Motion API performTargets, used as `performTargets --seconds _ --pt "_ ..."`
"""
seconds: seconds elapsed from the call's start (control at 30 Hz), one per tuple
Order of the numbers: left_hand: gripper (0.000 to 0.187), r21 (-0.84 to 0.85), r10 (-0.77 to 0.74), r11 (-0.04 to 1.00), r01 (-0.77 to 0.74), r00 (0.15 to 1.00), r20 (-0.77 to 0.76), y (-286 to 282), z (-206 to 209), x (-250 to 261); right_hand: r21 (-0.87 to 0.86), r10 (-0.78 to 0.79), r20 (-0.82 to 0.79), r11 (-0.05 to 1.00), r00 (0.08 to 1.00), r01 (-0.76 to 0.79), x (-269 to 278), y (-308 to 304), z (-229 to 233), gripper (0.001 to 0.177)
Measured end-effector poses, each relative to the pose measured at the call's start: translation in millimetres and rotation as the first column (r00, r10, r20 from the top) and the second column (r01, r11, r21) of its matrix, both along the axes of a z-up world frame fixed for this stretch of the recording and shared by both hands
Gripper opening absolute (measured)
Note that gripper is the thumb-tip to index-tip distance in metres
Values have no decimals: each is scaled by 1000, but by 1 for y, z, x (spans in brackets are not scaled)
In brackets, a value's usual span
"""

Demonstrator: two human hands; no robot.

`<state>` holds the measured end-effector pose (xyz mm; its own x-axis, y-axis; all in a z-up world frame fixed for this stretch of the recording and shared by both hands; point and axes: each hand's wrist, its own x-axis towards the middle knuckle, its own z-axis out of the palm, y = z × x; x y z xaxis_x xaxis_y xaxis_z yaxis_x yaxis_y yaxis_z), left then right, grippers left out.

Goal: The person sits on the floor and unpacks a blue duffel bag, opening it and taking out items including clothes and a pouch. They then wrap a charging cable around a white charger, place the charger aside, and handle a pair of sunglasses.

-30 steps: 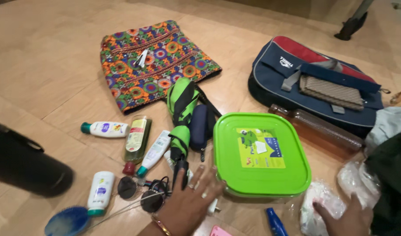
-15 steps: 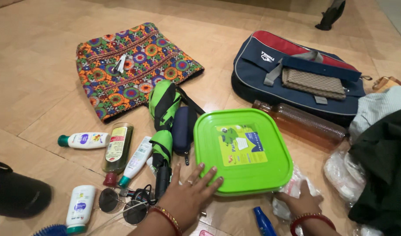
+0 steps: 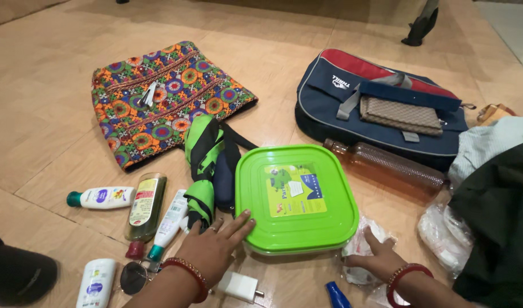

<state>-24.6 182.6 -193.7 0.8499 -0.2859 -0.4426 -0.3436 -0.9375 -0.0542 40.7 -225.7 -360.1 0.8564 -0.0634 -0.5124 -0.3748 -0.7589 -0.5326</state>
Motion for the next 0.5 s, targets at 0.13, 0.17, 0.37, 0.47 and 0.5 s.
performTargets --seconds 0.13,0.17,0.37,0.47,0.5 --pt "81 -39 7 999 -7 1000 -2 2 -4 0 -58 46 -16 997 999 -46 3 -11 15 122" --pt "82 -52 22 998 -22 1000 -9 3 -5 0 -95 40 0 995 999 -39 3 -10 20 120" --pt "94 -54 -76 996 71 992 -98 8 15 2 -248 314 -123 909 941 -335 2 -1 62 122" --pt "97 59 -175 981 185 974 -141 7 60 17 -304 520 -299 743 800 -597 13 -12 104 109" --pt "99 93 -211 970 226 966 -146 6 80 25 -312 576 -356 669 736 -675 20 -15 119 103"
